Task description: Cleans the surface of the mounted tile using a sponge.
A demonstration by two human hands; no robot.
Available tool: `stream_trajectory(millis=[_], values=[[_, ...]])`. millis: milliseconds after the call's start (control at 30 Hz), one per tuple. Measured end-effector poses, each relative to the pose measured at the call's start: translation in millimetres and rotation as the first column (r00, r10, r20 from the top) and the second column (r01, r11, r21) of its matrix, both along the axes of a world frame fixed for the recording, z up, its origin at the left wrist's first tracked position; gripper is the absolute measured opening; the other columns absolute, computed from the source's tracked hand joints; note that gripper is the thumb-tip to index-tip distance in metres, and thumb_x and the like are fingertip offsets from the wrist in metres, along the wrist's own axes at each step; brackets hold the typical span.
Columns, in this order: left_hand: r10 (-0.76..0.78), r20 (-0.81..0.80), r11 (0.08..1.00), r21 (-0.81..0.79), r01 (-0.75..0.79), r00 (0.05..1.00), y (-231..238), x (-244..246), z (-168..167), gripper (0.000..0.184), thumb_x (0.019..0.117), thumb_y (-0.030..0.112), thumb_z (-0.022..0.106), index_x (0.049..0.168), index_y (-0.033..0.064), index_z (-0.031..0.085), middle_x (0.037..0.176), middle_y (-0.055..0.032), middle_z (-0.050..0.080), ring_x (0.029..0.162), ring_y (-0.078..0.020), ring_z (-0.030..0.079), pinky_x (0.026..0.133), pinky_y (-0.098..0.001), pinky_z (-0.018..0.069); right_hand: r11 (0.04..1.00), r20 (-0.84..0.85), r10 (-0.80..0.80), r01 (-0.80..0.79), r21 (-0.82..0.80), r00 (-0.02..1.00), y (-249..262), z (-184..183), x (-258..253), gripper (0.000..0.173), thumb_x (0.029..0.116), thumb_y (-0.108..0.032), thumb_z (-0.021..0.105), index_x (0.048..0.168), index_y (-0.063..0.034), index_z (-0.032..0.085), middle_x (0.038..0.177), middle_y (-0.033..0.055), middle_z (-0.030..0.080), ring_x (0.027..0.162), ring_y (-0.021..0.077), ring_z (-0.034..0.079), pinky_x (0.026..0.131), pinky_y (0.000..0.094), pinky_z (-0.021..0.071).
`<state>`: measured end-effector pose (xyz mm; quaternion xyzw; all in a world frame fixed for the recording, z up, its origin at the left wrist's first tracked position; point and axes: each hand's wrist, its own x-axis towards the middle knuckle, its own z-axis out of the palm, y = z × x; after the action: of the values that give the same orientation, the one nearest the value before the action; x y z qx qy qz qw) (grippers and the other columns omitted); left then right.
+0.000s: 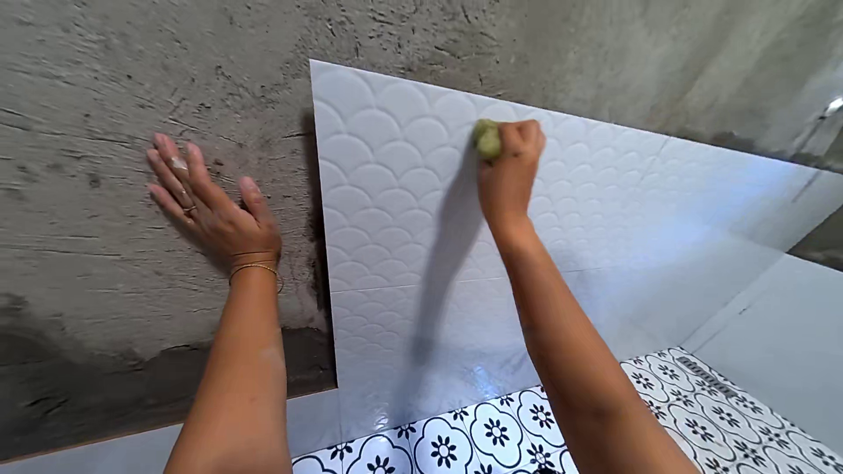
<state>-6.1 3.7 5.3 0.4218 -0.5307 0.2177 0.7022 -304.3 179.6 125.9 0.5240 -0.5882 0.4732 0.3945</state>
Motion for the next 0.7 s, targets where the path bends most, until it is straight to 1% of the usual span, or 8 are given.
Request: stream_trajectory(millis=[67, 133, 267, 333, 400, 467, 533, 700], values=[[-0.005, 0.002, 1.0, 0.006, 0.005, 1.0, 1.0, 0.1, 0.2, 0.067, 0.106, 0.051, 0.036, 0.157, 0.0075, 0.036, 0.166, -0.0198, 0.029, 0.156, -0.0357, 0.023, 0.125, -0.0579, 0.011, 0.998, 0.049, -0.018, 0.021, -0.052, 0.999, -4.0, -1.4, -1.3, 0.03, 0.0857, -0.003, 0.068, 0.115, 0.0022, 0.072, 0.112, 0.0238, 0.064, 0.113, 0.0393, 0.059, 0.1, 0.0449, 0.0474], [-0.001, 0.007, 1.0, -0.003, 0.001, 1.0, -1.1, 0.7, -1.0, 0.067, 0.106, 0.051, 0.036, 0.157, 0.0077, 0.037, 0.165, -0.0191, 0.03, 0.156, -0.0352, 0.023, 0.125, -0.0583, 0.0114, 0.997, 0.011, 0.034, -0.034, -0.073, 0.999, -13.4, -2.3, 22.6, 0.028, 0.0858, -0.003, 0.068, 0.112, 0.0034, 0.073, 0.113, 0.0251, 0.065, 0.114, 0.04, 0.06, 0.101, 0.0452, 0.0484], [0.015, 0.012, 1.0, 0.019, -0.015, 1.0, -1.6, 3.1, -2.7, 0.068, 0.1053, 0.054, 0.038, 0.158, 0.0111, 0.035, 0.167, -0.0174, 0.028, 0.156, -0.0343, 0.021, 0.125, -0.0573, 0.011, 0.985, -0.133, 0.118, -0.134, -0.113, 0.984, -35.6, -1.8, 68.6, 0.016, 0.0878, -0.002, 0.068, 0.102, 0.0, 0.076, 0.101, 0.0188, 0.067, 0.104, 0.0344, 0.064, 0.086, 0.0405, 0.0546], [0.0, 0.007, 1.0, 0.017, 0.0, 1.0, -1.4, 3.1, -3.0, 0.069, 0.1052, 0.054, 0.038, 0.158, 0.0105, 0.035, 0.167, -0.0175, 0.028, 0.156, -0.0337, 0.021, 0.126, -0.0565, 0.0102, 0.99, -0.143, 0.112, -0.123, -0.073, 0.983, -28.7, -0.7, 56.1, 0.018, 0.0893, -0.002, 0.067, 0.105, -0.0005, 0.076, 0.103, 0.0196, 0.067, 0.106, 0.0351, 0.064, 0.088, 0.0413, 0.0542], [-0.008, 0.0, 1.0, 0.007, 0.008, 1.0, -1.5, 2.5, -2.4, 0.068, 0.1054, 0.053, 0.037, 0.159, 0.0098, 0.035, 0.166, -0.0178, 0.028, 0.156, -0.034, 0.021, 0.126, -0.0566, 0.0099, 0.998, -0.096, 0.056, -0.058, -0.02, 0.994, -14.0, 1.7, 26.3, 0.022, 0.0912, -0.005, 0.065, 0.111, -0.0003, 0.074, 0.111, 0.0224, 0.067, 0.112, 0.0376, 0.062, 0.096, 0.0443, 0.0518], [-0.003, -0.001, 1.0, 0.01, 0.003, 1.0, -1.6, 2.7, -2.2, 0.068, 0.1052, 0.053, 0.037, 0.158, 0.01, 0.036, 0.166, -0.0184, 0.029, 0.156, -0.0345, 0.022, 0.125, -0.0573, 0.0103, 0.999, -0.016, -0.004, 0.004, -0.037, 1.0, -5.8, 1.8, 3.1, 0.027, 0.0886, -0.005, 0.067, 0.114, 0.0007, 0.073, 0.112, 0.0227, 0.065, 0.113, 0.0378, 0.061, 0.099, 0.0445, 0.0494], [0.002, 0.003, 1.0, 0.016, -0.002, 1.0, 0.4, 2.8, -1.9, 0.069, 0.1052, 0.054, 0.036, 0.158, 0.0096, 0.035, 0.166, -0.0181, 0.029, 0.156, -0.0345, 0.022, 0.125, -0.058, 0.0107, 0.996, -0.014, -0.001, -0.001, -0.09, 1.0, -9.5, -2.4, 4.1, 0.026, 0.0868, -0.003, 0.067, 0.112, 0.0018, 0.073, 0.11, 0.0221, 0.065, 0.11, 0.0373, 0.061, 0.098, 0.0434, 0.0492], [-0.013, 0.007, 1.0, 0.0, 0.013, 1.0, 1.7, 1.1, -1.7, 0.069, 0.1055, 0.054, 0.036, 0.157, 0.0083, 0.036, 0.166, -0.0193, 0.03, 0.156, -0.0364, 0.022, 0.125, -0.0591, 0.0103, 0.995, -0.173, 0.057, -0.07, -0.069, 0.983, -16.3, -34.1, 28.3, 0.021, 0.0912, -0.004, 0.066, 0.11, 0.0008, 0.074, 0.104, 0.0222, 0.068, 0.105, 0.0386, 0.065, 0.089, 0.0444, 0.0549]])
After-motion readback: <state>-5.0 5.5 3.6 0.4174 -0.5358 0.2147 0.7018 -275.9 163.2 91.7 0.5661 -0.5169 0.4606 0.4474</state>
